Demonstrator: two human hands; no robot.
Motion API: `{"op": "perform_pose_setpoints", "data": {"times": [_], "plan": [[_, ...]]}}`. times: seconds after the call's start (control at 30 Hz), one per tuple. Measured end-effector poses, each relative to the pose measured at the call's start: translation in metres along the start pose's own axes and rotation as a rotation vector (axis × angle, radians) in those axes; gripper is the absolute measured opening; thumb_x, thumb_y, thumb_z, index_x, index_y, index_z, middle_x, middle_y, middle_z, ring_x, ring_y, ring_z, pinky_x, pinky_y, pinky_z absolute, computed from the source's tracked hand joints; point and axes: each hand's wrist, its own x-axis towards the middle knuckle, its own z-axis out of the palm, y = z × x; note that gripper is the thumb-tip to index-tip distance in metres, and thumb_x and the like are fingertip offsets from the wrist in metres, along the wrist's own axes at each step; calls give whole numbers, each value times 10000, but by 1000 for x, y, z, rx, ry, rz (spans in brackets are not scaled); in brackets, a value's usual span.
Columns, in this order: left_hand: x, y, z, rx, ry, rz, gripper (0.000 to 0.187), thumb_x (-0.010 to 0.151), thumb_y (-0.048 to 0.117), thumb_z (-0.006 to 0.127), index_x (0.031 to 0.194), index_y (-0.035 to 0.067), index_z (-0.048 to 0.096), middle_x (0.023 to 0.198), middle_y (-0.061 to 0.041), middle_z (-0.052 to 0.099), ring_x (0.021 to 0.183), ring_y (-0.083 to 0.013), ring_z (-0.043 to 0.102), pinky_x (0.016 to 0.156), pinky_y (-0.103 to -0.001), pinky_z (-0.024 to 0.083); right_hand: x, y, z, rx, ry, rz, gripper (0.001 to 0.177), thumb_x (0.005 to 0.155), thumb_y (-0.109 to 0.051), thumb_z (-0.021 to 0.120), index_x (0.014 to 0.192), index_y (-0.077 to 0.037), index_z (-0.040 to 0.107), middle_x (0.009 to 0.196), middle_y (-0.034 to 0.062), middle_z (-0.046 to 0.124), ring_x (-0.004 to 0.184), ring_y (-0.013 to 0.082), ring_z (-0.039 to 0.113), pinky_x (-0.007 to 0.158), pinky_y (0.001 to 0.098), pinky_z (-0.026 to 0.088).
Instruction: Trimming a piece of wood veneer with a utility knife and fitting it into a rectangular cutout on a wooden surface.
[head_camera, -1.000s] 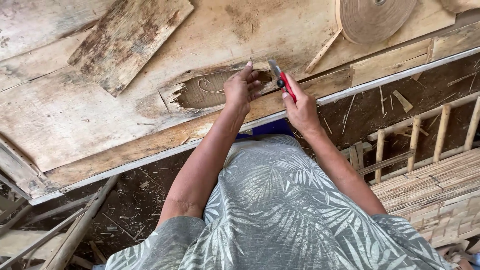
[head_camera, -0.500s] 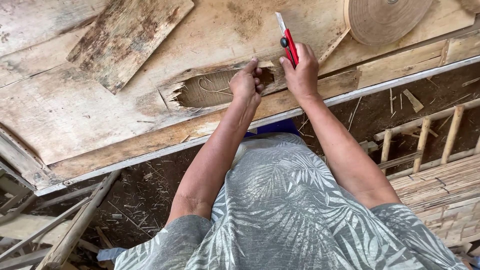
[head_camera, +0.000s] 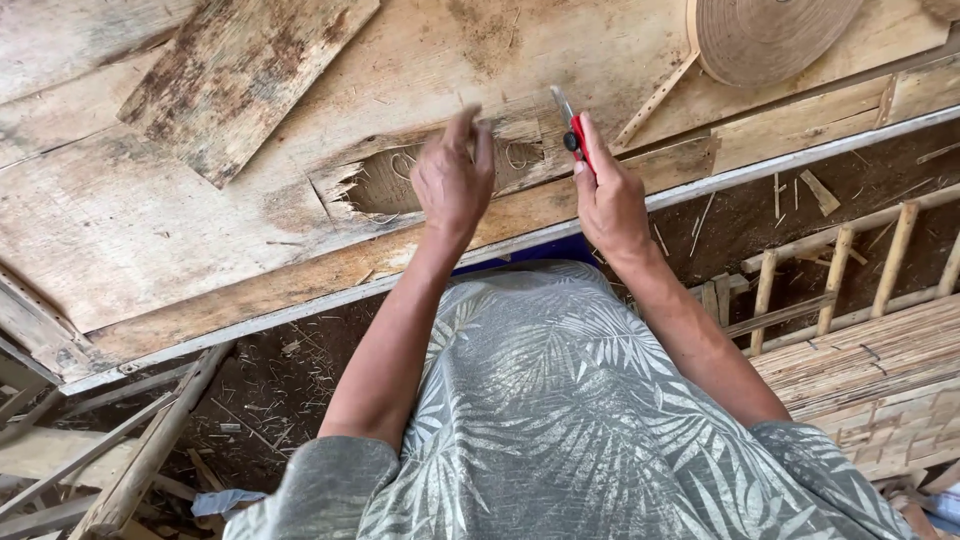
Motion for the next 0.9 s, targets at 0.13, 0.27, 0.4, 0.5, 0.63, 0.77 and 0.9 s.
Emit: {"op": "perform_pose_setpoints", "data": {"times": [0.13,0.27,0.4,0.5,0.63,0.77,0.9], "plan": [[46,-28,16,376,-23,287,496,1115,381,580,1573,253,440,1649,-90,363,1544,-359,262,1267,-613,158,-3,-5,7,-46,-39,-31,558,1092,-27,561,1603,-74,343,1259,245,734,630,222,645,624,342,622],[68,-48,21,333,-40,431,510,1175,472,484,1640,266,451,1684,-95,121,1555,-350,34,1255,-616,-42,1,-6,12,-74,-41,-16,565,1077,-18,580,1599,-91,378,1030,161,777,661,247,654,658,378,593],[68,-45,16,308,-60,454,510,1178,454,532,1643,271,433,1679,-103,168,1543,-368,53,1242,-647,-33,-1,-3,18,-116,-62,11,555,1082,-44,595,1599,-94,400,854,102,725,615,223,600,616,378,558],[69,-44,14,287,-54,460,502,1174,431,555,1631,254,447,1673,-136,209,1537,-399,75,1237,-665,-14,-1,-5,21,-151,-58,8,563,1072,-33,590,1599,-97,400,879,118,729,654,254,623,644,403,553],[67,-42,11,275,-76,469,502,1175,413,537,1635,237,440,1672,-155,206,1529,-397,56,1233,-670,-12,-7,-2,29,-224,-59,33,586,1080,-13,617,1611,-66,375,764,34,626,612,176,549,552,333,533],[68,-42,12,279,-60,478,501,1166,405,583,1622,245,450,1666,-158,239,1526,-415,93,1225,-694,17,-7,-5,28,-208,-71,45,580,1084,-11,605,1612,-55,368,780,36,637,603,172,549,544,325,535],[67,-44,13,254,-32,497,511,1150,427,581,1608,220,488,1659,-164,250,1524,-423,105,1223,-696,18,-5,-11,28,-207,-66,52,601,1059,0,609,1604,-47,360,879,86,716,651,206,607,612,352,567]]}}
